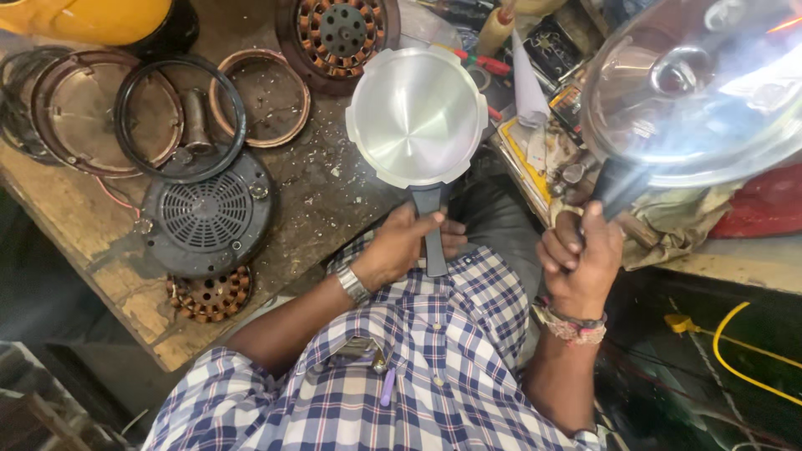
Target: The person inspects a pressure cooker, repeatedly opening and closing the lid and wiping the rim. They then pick up a motor stator and use a screwdriver to adjust the copper windings.
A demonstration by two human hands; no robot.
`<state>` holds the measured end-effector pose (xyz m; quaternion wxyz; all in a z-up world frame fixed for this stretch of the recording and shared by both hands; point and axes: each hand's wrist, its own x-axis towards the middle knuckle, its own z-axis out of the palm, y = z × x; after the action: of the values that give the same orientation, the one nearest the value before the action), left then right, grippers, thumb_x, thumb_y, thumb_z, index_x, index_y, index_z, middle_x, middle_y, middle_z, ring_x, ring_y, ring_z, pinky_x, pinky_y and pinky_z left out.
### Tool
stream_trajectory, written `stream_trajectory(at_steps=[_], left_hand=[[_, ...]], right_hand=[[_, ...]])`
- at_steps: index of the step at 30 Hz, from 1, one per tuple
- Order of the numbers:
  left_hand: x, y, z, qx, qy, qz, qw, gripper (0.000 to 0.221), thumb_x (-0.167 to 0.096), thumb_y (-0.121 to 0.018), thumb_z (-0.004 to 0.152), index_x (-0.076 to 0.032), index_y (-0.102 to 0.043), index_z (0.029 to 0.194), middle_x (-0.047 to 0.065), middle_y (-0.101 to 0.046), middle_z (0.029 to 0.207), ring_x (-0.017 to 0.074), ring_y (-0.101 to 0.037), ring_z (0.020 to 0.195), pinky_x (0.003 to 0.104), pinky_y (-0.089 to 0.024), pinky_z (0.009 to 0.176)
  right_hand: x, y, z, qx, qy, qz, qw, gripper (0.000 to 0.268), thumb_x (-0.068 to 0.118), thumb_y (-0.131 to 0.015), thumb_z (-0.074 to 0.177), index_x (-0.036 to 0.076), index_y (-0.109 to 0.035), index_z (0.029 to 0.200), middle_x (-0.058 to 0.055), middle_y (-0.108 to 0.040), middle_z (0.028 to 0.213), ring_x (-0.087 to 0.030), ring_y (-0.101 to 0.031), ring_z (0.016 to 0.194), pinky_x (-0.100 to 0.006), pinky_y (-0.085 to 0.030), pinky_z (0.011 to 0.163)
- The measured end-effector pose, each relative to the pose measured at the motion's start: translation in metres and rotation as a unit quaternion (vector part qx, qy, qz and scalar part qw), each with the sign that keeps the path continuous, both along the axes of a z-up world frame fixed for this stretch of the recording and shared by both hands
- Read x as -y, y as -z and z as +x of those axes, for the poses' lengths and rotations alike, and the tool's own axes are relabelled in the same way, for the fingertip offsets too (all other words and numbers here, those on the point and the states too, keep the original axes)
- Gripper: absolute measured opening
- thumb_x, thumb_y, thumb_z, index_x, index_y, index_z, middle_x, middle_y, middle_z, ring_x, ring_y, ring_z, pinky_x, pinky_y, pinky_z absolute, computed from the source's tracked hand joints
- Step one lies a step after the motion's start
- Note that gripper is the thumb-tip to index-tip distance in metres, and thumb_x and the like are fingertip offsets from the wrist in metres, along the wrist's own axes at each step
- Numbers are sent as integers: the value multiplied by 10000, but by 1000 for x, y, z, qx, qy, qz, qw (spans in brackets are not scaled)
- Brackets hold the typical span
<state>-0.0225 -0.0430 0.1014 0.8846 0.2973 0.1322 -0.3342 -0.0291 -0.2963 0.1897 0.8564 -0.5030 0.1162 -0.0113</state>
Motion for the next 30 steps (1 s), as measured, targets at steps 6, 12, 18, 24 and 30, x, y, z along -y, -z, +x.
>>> stream_trajectory(at_steps=[6,12,18,24,30], left_hand=[[6,4,-4,14,6,70,997,344,-199,-578,1002,-5,-440,1250,275,-684,1163,369,-739,1017,467,-647,830],[-1,-8,2,0,37,86,996,356,-208,-582,984,-24,-423,1244,266,-680,1138,372,-729,1004,497,-637,823],[3,-9,11,-13,67,48,996,337,-194,-578,1009,10,-408,1217,275,-715,1114,386,-740,1042,531,-614,898],[29,2,14,-1,52,28,998,381,-202,-585,1009,53,-459,1263,245,-723,1099,368,-736,1043,531,-619,870],[34,12,13,19,64,31,997,480,-251,-605,1026,127,-507,1305,228,-735,1094,355,-746,1045,501,-638,876]], right_hand=[[1,-3,-9,-16,47,-80,996,225,301,-607,1086,104,-500,1075,39,-360,641,-61,-316,445,-251,-293,406],[-2,2,-9,13,80,-205,975,212,223,-684,1063,56,-556,1090,18,-454,688,-80,-391,495,-270,-351,446],[-11,8,-5,54,69,-376,922,316,48,-769,984,-70,-629,1241,-52,-657,951,-103,-557,758,-260,-453,654],[-37,9,7,47,-64,-423,903,475,87,-806,898,-84,-633,1306,-77,-732,1069,-101,-661,937,-245,-544,821],[-37,2,29,65,-135,-614,775,489,204,-862,816,6,-706,1235,-152,-747,971,-210,-721,849,-327,-545,768]])
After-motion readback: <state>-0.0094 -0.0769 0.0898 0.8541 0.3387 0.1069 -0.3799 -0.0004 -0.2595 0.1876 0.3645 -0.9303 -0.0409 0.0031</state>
